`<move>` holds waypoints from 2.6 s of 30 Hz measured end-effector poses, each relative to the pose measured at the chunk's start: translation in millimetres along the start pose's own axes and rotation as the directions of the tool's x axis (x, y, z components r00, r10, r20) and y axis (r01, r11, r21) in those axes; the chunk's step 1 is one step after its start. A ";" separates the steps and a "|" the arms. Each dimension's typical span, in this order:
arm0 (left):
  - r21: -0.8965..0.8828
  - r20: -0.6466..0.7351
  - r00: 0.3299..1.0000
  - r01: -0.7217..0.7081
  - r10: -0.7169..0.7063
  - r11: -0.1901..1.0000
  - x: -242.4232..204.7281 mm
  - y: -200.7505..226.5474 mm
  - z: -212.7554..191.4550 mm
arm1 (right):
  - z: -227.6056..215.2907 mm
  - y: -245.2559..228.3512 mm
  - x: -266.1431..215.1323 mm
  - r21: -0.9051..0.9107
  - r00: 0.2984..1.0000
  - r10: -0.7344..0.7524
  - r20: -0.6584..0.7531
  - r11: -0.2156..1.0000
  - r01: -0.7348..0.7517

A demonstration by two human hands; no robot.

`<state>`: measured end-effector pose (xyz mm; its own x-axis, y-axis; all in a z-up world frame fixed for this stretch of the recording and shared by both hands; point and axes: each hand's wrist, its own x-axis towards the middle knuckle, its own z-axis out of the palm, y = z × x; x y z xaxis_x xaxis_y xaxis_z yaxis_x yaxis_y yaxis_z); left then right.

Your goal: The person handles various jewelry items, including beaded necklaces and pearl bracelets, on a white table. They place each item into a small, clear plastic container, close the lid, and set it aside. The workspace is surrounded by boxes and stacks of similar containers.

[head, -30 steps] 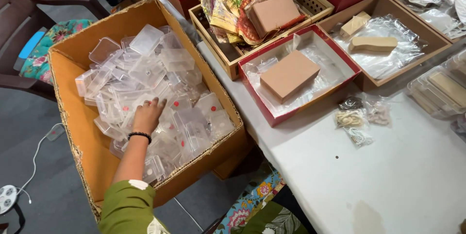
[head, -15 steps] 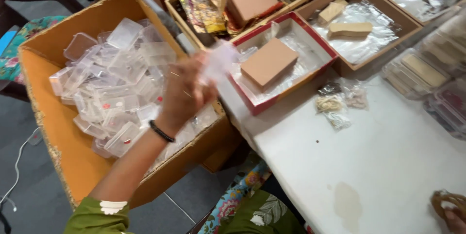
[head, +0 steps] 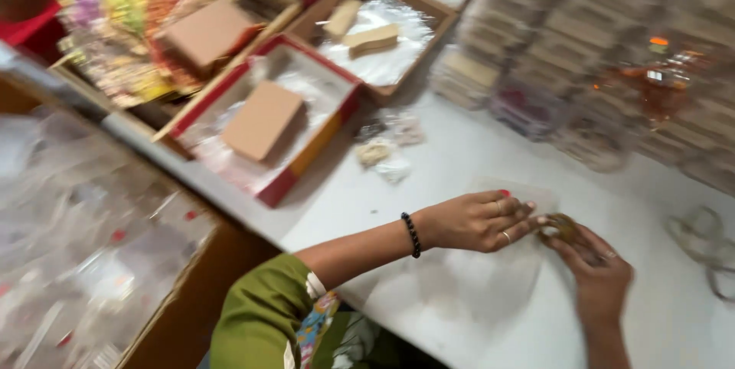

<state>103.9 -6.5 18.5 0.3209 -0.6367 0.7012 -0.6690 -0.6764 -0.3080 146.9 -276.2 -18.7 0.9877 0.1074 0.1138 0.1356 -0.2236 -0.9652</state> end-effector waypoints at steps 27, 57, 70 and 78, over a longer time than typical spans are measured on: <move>-0.260 0.414 0.727 0.671 -0.547 0.694 8.4 -26.1 12.5 | -9.3 5.3 6.7 0.118 0.963 0.265 0.053 0.956 -0.270; -0.528 0.037 0.894 0.398 -0.447 0.750 -3.0 -3.7 28.4 | -25.2 30.2 -5.7 0.226 0.895 0.184 0.407 0.929 -0.294; -0.611 0.428 0.733 0.666 -0.528 0.428 19.8 19.8 24.1 | -17.6 15.2 1.1 0.534 0.977 0.156 0.145 0.819 -0.210; -0.587 0.435 0.733 0.671 -0.523 0.453 16.9 21.9 29.6 | 15.7 -27.7 10.4 0.227 0.975 0.200 0.098 0.949 -0.218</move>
<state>114.5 -43.1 4.6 0.8768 -0.2737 0.3954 -0.4808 -0.5165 0.7085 152.2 -253.6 5.6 0.9823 0.1548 -0.1052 -0.1041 -0.0153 -0.9944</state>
